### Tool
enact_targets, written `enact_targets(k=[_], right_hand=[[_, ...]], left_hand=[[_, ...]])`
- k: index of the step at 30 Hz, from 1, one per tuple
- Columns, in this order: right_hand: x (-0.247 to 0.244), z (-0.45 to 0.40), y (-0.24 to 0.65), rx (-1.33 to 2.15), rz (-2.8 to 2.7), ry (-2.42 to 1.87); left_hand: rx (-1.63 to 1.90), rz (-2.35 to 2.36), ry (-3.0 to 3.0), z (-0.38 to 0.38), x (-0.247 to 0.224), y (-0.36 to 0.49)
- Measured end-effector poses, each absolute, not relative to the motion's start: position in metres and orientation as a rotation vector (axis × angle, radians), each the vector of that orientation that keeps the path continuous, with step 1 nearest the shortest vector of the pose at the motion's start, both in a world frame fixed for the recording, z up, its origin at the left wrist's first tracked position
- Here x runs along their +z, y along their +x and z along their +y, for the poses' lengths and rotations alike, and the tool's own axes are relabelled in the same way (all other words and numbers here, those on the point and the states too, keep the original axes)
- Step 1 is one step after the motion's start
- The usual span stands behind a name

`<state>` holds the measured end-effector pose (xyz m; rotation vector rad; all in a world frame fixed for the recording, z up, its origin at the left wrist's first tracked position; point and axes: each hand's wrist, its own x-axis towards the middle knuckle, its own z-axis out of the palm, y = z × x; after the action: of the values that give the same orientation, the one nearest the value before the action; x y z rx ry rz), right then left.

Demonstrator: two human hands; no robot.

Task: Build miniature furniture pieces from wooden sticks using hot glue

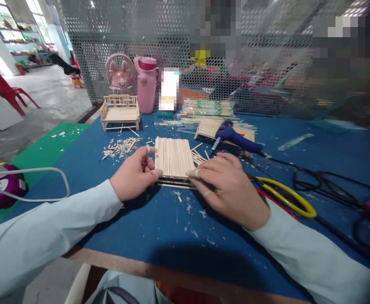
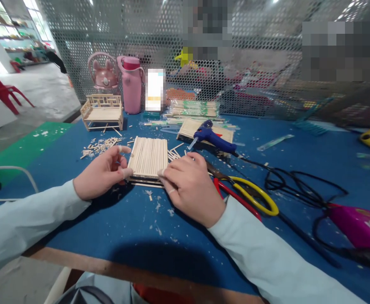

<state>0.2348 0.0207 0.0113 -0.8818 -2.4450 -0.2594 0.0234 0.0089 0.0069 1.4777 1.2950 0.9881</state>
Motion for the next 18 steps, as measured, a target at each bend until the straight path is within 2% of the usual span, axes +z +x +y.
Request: enact_targets(k=[7,18], right_hand=[[0.020,0.016,0.246,-0.144,-2.413,-0.962],[0.014,0.020,0.245,-0.200,-2.478,-0.901]], left_hand=[[0.998,1.260,1.475,0.008,0.005,0.022],[1.033,1.197,1.455,0.007,0.005,0.022]])
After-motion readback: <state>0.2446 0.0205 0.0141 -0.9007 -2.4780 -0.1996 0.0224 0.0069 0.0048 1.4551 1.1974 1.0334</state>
